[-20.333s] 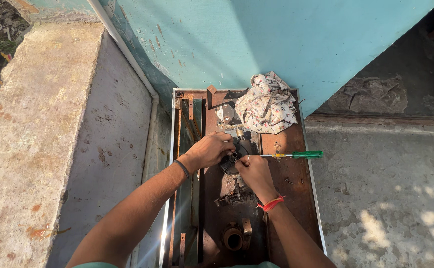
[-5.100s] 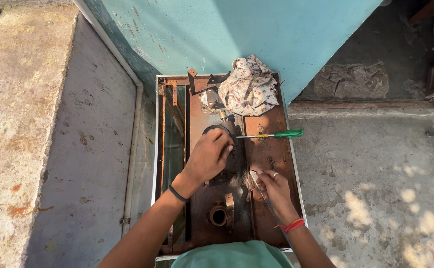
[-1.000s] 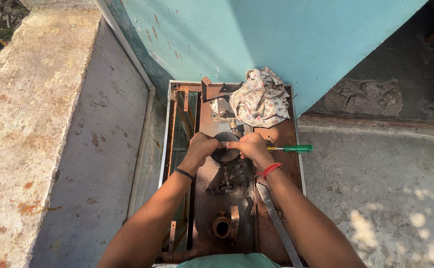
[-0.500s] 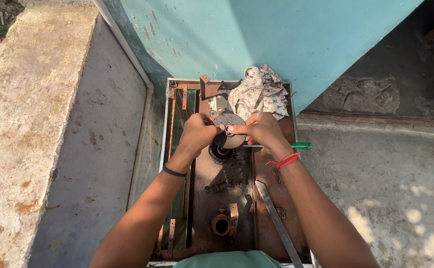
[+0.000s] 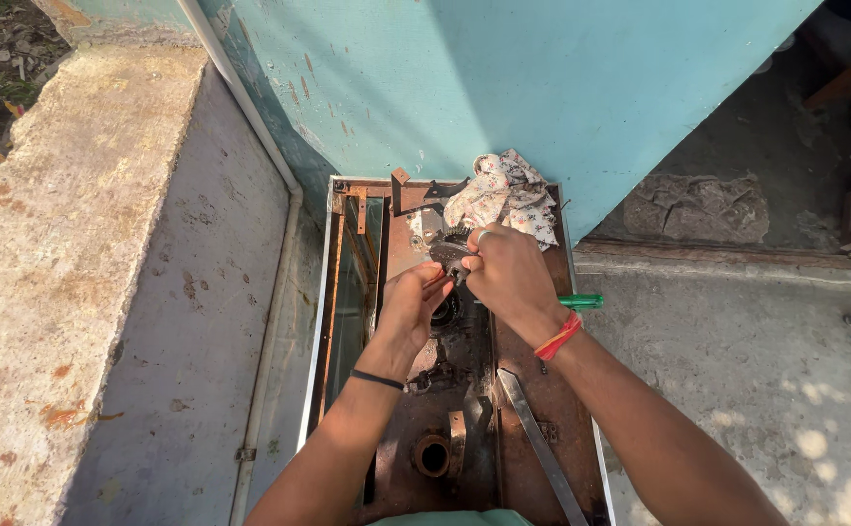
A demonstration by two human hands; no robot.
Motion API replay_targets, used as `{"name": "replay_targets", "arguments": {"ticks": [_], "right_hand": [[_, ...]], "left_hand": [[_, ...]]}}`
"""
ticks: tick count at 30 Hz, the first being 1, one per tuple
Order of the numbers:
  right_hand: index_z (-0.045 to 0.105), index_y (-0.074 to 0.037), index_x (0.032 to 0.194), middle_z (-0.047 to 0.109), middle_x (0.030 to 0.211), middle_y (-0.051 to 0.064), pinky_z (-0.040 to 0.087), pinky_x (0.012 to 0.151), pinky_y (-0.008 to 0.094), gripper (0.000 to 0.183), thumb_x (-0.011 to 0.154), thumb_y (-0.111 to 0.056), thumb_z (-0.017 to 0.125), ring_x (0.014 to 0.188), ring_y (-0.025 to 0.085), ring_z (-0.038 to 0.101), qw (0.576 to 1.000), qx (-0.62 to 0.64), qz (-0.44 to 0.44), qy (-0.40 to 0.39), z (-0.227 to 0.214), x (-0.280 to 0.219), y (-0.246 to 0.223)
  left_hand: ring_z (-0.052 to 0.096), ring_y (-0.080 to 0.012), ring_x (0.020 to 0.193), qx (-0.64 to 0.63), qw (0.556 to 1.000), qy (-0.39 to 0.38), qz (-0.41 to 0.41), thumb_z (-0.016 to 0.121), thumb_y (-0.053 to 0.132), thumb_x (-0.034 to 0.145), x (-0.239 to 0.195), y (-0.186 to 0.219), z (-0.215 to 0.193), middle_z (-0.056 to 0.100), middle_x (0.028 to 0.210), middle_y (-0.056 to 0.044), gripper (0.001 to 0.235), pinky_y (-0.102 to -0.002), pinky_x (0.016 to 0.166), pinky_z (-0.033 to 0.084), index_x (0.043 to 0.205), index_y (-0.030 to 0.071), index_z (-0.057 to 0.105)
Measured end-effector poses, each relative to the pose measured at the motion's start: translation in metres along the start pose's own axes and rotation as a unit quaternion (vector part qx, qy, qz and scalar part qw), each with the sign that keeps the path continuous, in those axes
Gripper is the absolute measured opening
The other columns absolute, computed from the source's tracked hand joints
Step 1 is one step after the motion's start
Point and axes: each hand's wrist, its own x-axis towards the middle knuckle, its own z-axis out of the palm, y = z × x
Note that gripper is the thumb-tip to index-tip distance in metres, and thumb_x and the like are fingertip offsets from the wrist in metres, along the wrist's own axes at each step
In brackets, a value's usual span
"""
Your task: The person uses a screwdriver to pry and remove a circular metal component from a larger assembly on a workbench. They then wipe the removed component with a cloth to clean off grime and oil.
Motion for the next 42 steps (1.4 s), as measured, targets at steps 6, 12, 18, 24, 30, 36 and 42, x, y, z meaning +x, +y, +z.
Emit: {"name": "replay_targets", "arguments": {"ticks": [6,12,18,24,30,36,42], "right_hand": [[0.072,0.003,0.098,0.068,0.095,0.011,0.052,0.071,0.041,0.023,0.076,0.0,0.069,0.087,0.029,0.067,0.986,-0.046,-0.154,0.047,-0.002,-0.024,-0.015],[0.071,0.0,0.1,0.068,0.098,0.008,0.056,0.075,0.036,0.02,0.08,0.002,0.074,0.09,0.025,0.067,0.965,-0.025,-0.239,0.106,0.011,-0.058,-0.017],[0.071,-0.003,0.1,0.073,0.099,0.009,0.058,0.078,0.035,0.015,0.086,-0.003,0.077,0.092,0.026,0.072,0.971,0.005,-0.129,0.201,0.029,-0.088,0.037],[0.072,-0.007,0.12,0.075,0.113,0.009,0.061,0.082,0.036,0.043,0.08,-0.02,0.083,0.092,0.023,0.076,0.974,0.074,0.207,0.053,0.019,-0.086,0.093],[0.035,-0.002,0.152,0.056,0.141,0.021,0.052,0.097,0.043,0.106,0.066,-0.031,0.091,0.124,0.032,0.058,0.983,0.18,0.019,0.016,0.006,-0.064,0.043],[0.041,-0.003,0.151,0.063,0.132,0.017,0.055,0.093,0.041,0.101,0.068,-0.034,0.09,0.123,0.031,0.059,0.99,0.136,0.005,-0.029,-0.02,-0.037,0.003],[0.057,-0.003,0.139,0.067,0.116,0.012,0.056,0.082,0.037,0.09,0.065,-0.043,0.09,0.104,0.027,0.066,0.992,0.089,0.058,-0.067,-0.025,-0.028,-0.009]], "left_hand": [[0.068,-0.0351,0.1,-0.21,0.966,-0.074,-0.131,0.033,0.063,0.103,-0.003,0.01,0.014,0.067,0.112,-0.024,0.075,-0.05,0.09,0.058,0.122,-0.006,0.056],[0.068,-0.0379,0.101,-0.249,0.957,-0.104,-0.106,0.03,0.078,0.098,-0.009,0.015,0.029,0.066,0.117,-0.027,0.094,-0.05,0.089,0.059,0.13,-0.006,0.056],[0.068,-0.0391,0.108,-0.172,0.976,-0.097,-0.091,0.023,0.084,0.089,-0.016,0.034,0.033,0.064,0.124,-0.028,0.106,-0.055,0.09,0.059,0.136,-0.007,0.053],[0.069,-0.0348,0.111,-0.096,0.988,-0.092,-0.08,0.023,0.083,0.091,-0.013,0.05,0.03,0.066,0.124,-0.026,0.106,-0.053,0.095,0.059,0.137,-0.007,0.054],[0.07,-0.0266,0.11,-0.016,0.997,-0.072,-0.036,0.028,0.079,0.093,-0.015,0.044,0.037,0.069,0.122,-0.014,0.089,-0.048,0.094,0.058,0.136,0.006,0.058],[0.069,-0.0252,0.103,0.045,0.996,-0.076,-0.013,0.029,0.076,0.095,-0.012,0.04,0.036,0.072,0.114,-0.014,0.085,-0.042,0.092,0.058,0.12,0.004,0.067],[0.067,-0.0199,0.096,0.11,0.99,-0.082,0.011,0.025,0.079,0.095,-0.005,0.029,0.031,0.073,0.106,-0.013,0.092,-0.032,0.093,0.053,0.11,0.002,0.072]]}}
